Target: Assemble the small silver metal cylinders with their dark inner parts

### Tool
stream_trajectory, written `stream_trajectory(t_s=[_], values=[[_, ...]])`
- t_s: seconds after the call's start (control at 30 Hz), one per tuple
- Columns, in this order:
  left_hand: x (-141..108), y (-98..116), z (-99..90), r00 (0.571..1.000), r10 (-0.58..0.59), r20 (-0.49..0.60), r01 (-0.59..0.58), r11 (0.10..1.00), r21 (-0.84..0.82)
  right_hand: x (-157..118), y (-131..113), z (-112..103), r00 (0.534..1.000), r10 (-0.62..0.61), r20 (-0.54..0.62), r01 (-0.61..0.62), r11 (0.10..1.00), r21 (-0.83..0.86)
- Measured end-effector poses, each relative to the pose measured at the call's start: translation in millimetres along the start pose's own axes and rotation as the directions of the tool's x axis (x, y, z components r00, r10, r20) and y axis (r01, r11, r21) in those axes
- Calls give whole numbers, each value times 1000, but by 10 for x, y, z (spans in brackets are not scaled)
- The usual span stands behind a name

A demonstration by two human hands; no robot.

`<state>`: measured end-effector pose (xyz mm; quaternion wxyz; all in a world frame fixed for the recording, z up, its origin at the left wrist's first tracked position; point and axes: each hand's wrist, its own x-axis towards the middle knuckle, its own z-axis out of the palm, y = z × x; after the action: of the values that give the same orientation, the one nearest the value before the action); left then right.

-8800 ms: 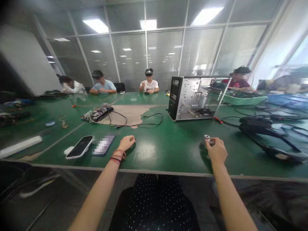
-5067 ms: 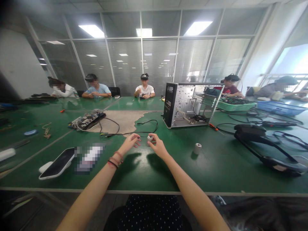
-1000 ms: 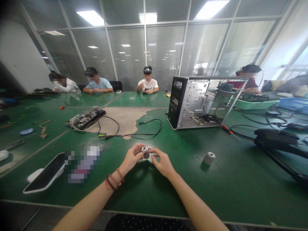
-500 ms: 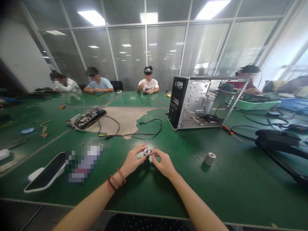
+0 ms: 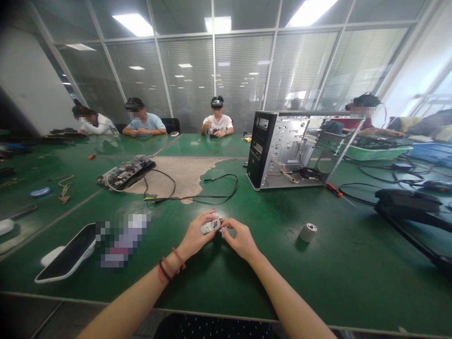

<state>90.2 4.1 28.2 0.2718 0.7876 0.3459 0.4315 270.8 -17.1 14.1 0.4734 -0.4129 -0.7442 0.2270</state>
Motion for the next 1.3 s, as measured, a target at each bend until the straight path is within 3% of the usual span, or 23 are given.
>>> stream_trajectory(t_s=[0.3,0.6,1.3], values=[[-11,-8,42,998,-47,37,48,998,-34,-5,29,71,997,-10,-76,10,1000,12],[-33,-37,89,985,-114,130,126,988,-88,18,-16,143,999,4,-46,-1,998,67],[-3,-34,71,987,-106,123,114,992,-54,63,4,74,990,57,-125,-42,991,126]])
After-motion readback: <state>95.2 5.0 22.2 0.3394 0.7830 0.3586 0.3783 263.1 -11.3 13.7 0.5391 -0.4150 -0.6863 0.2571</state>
